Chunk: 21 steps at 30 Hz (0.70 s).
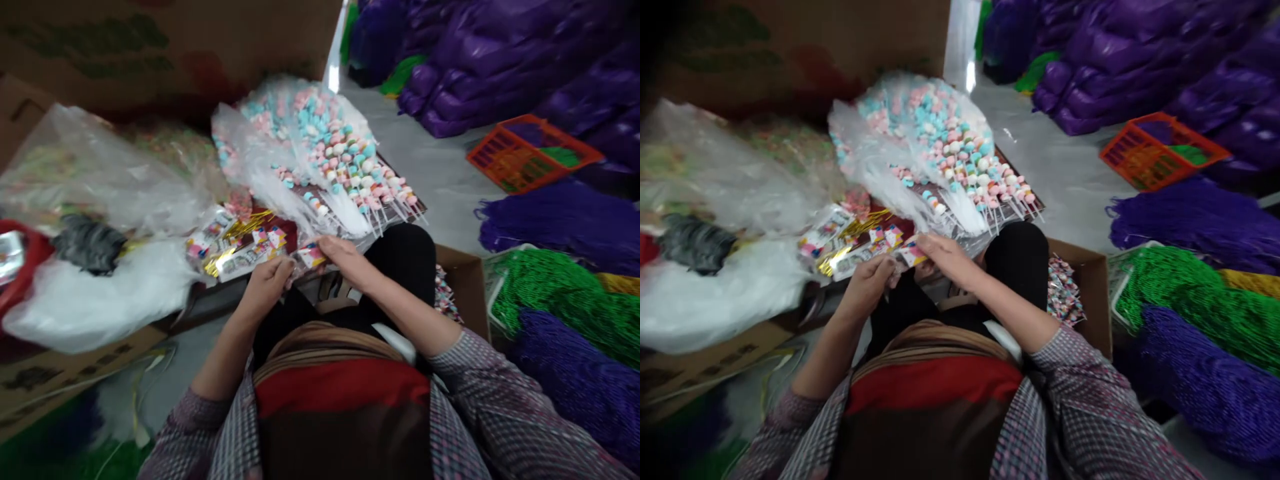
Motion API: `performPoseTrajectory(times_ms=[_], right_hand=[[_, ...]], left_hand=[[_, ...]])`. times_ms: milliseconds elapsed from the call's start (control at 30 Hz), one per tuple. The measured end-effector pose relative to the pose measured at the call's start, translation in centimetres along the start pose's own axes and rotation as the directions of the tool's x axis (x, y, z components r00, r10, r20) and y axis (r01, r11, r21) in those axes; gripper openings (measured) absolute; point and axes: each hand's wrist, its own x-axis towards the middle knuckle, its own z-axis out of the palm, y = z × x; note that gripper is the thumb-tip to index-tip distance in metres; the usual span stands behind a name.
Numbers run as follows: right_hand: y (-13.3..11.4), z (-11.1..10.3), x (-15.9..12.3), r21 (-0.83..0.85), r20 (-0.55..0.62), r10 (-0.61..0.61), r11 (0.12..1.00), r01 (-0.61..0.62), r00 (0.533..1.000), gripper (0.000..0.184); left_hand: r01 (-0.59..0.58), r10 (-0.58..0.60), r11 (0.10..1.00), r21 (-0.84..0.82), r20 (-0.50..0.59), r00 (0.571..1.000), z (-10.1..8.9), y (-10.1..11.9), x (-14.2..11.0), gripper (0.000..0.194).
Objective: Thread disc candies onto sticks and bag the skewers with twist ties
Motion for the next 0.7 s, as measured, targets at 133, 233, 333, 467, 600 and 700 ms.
performPoseTrajectory(times_ms=[133,233,333,467,600,700], right_hand=[[-0.3,-0.2,-0.3,-0.113,-0.018,-0.083,0.99,0.081,0.996,0.042],[0.4,-0.1,-0.8,-0.254,-0.104,-0.099,0.965,0.07,0.99,0.043],[1.5,-0.4,-1.1,-0.36,-0.124,-0.113,0.931,0.061,0.986,0.056],[2.5,-0.8,-0.7,-0.34,-0.03,-0.08,0.938,0.065,0.996,0.047],[2.7,-1.4,0.1,-0.105,0.125,0.023,0.994,-0.01,0.992,0.043],[2.6,-2.3,0.2,-0.119,0.079,0.03,0.993,-0.02,0.996,0.03]], left_hand=[[0.027,-0.022,0.998,-0.059,0.081,0.996,0.3,0.8,-0.1,0.049],[0.067,-0.052,0.984,-0.164,0.098,0.994,0.5,0.8,-0.5,0.034],[0.099,-0.084,0.968,-0.23,0.073,0.994,0.8,0.0,-1.2,0.033],[0.182,-0.177,0.968,-0.174,0.042,0.983,1.1,-1.2,-1.8,0.054],[0.19,-0.182,0.977,-0.101,0.081,0.98,1.2,-1.0,-1.2,0.065],[0.209,-0.195,0.971,-0.114,0.124,0.973,1.5,-0.4,0.1,0.063]])
